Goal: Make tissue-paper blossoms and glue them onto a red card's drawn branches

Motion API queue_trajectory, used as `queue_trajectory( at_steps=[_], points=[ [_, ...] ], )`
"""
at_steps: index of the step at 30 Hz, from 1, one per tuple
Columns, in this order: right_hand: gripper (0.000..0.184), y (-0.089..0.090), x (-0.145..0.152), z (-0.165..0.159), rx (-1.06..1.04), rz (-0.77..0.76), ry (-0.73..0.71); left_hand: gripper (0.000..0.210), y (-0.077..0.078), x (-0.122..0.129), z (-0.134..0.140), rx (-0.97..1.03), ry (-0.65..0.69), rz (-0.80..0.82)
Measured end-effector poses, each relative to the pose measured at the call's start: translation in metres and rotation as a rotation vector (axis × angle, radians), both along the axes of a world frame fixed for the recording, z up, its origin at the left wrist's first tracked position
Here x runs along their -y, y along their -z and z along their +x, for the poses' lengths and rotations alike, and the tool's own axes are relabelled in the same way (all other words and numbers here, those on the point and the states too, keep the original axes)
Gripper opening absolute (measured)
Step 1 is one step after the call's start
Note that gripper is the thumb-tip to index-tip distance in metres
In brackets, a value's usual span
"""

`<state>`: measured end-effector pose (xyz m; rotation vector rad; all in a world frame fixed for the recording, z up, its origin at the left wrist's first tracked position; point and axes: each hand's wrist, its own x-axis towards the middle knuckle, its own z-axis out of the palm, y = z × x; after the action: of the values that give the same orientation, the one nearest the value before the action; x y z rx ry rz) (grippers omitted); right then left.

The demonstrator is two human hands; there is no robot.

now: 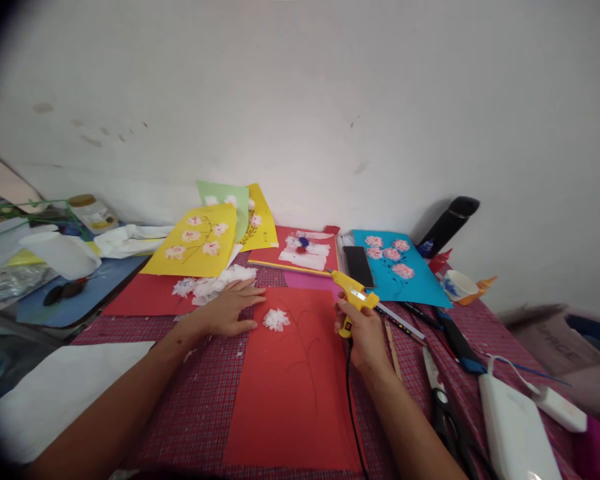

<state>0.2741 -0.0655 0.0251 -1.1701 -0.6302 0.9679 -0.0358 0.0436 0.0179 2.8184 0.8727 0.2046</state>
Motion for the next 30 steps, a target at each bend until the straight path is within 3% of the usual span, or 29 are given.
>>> queue_trajectory(
  at_steps=[13,22,30],
  points=[
    [0.023,-0.010,0.004,-0.002,0.023,0.058,-0.038,0.057,-0.001,0.003,0.004,-0.062,-0.045,0.070],
    [0.027,-0.005,0.001,-0.001,0.064,-0.003,-0.051,0.058,0.002,0.005,0.004,-0.100,-0.070,0.096],
    [0.031,0.001,-0.002,0.006,0.056,-0.034,-0.054,0.053,-0.002,0.003,0.003,-0.014,-0.080,0.127]
  ],
)
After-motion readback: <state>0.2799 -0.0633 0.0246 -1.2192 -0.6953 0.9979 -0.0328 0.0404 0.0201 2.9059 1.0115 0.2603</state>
